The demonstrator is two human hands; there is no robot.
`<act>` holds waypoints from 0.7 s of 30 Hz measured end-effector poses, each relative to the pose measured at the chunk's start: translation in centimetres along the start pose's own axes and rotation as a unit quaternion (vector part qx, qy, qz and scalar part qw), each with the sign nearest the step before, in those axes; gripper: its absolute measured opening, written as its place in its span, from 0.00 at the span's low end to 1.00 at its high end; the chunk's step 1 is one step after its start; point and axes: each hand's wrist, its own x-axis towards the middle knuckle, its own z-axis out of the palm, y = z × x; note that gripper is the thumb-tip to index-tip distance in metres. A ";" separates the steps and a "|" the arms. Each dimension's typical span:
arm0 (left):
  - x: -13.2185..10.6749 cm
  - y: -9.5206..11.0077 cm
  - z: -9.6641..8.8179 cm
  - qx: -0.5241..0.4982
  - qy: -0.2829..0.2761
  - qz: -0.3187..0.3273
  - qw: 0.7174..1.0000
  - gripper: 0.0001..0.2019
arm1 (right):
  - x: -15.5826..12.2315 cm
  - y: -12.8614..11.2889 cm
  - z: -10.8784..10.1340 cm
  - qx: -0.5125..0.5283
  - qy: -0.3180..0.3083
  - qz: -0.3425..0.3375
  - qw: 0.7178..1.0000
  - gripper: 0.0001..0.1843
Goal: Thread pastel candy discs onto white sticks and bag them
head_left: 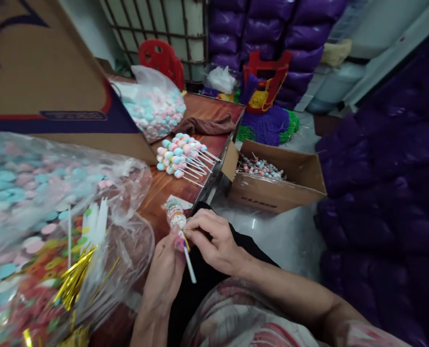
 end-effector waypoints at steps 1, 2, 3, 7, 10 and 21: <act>0.0 -0.1 0.6 0.007 -0.005 -0.011 1.000 0.12 | -0.6 0.3 -0.6 0.050 0.011 0.051 0.997 0.10; 0.1 -0.3 1.2 0.025 -0.004 -0.011 1.000 0.13 | -1.2 0.7 -1.3 0.101 0.020 0.103 0.989 0.11; 0.2 -0.5 1.9 0.048 0.003 -0.003 0.999 0.16 | -1.8 1.1 -2.0 0.147 0.028 0.150 0.977 0.13; 1.1 -2.2 4.7 0.124 0.048 0.046 0.990 0.19 | -3.5 2.6 -3.9 0.199 0.027 0.230 0.952 0.20; 2.3 -3.4 6.1 0.207 0.052 0.056 0.975 0.18 | -4.1 3.8 -4.6 0.183 0.033 0.228 0.956 0.24; 7.5 -0.4 2.0 0.576 0.123 0.294 0.753 0.17 | 4.4 16.0 -17.7 0.232 0.331 0.236 0.883 0.15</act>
